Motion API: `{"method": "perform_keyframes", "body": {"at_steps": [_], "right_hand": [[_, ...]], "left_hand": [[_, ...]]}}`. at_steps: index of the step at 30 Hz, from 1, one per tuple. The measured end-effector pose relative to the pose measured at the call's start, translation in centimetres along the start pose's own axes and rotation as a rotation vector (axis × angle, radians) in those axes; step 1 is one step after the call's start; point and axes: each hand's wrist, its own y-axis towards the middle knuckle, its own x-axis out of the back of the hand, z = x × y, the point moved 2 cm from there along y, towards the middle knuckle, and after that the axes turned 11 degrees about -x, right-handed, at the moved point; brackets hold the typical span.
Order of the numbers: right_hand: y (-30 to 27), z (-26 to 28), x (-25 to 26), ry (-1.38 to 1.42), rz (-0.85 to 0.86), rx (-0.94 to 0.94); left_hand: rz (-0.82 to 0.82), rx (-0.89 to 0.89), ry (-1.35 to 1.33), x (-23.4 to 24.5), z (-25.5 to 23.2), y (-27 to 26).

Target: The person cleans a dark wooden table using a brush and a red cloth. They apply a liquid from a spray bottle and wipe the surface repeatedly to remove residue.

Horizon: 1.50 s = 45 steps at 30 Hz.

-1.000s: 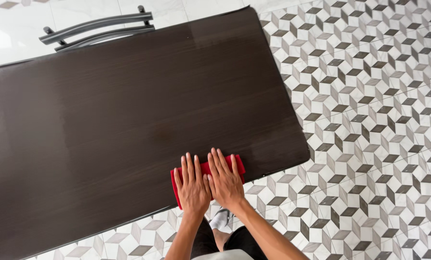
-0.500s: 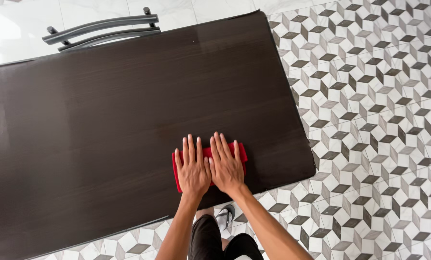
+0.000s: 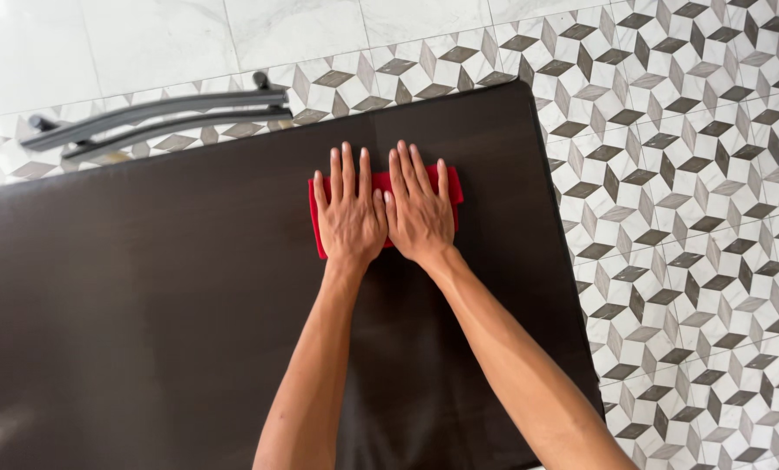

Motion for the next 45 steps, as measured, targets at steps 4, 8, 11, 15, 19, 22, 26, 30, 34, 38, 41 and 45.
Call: {"method": "perform_keyframes", "body": {"at_steps": [4,8,11,15,19,22,26,30,34,38,41,45], "right_hand": [[7.0,-0.8,-0.3,-0.045,0.033,0.011],[11.7,-1.5,-0.4,-0.038,0.039,0.048],[12.9,-1.6,-0.7,-0.021,0.062,0.046],[11.5,-1.4,-0.4,-0.026,-0.002,0.079],[7.2,-1.6,0.2,-0.028,0.017,0.069],[2.1,-1.6,0.9,-0.016,0.006,0.066],[-5.9,-1.8,2.1,0.009,-0.023,0.084],[-14.9,-2.2,3.5,0.041,-0.018,0.089],[-24.3,-3.1,4.8,0.062,-0.002,0.089],[-32.6,-4.8,5.9,0.069,0.044,0.068],[-37.2,-5.7,6.4,0.045,0.041,0.067],[-38.3,-6.6,5.9,0.049,0.045,0.064]], "left_hand": [[0.021,0.014,0.0,-1.3,2.4,6.4],[0.043,0.042,0.028,-2.0,3.7,10.1],[0.052,0.055,0.027,-2.3,4.2,11.0],[0.012,0.056,0.025,-1.8,3.5,9.8],[0.028,0.054,0.019,-1.2,1.3,5.9],[0.017,0.06,0.0,-0.4,-1.1,1.6],[0.004,0.057,0.034,0.6,-5.2,-5.4],[0.009,0.076,0.034,1.8,-10.0,-13.0],[-0.005,0.079,0.022,2.8,-15.0,-21.2],[0.012,0.07,0.043,3.2,-20.1,-27.9],[0.024,0.069,0.053,3.5,-23.0,-31.5],[0.031,0.072,0.064,2.9,-23.9,-32.3]]}}
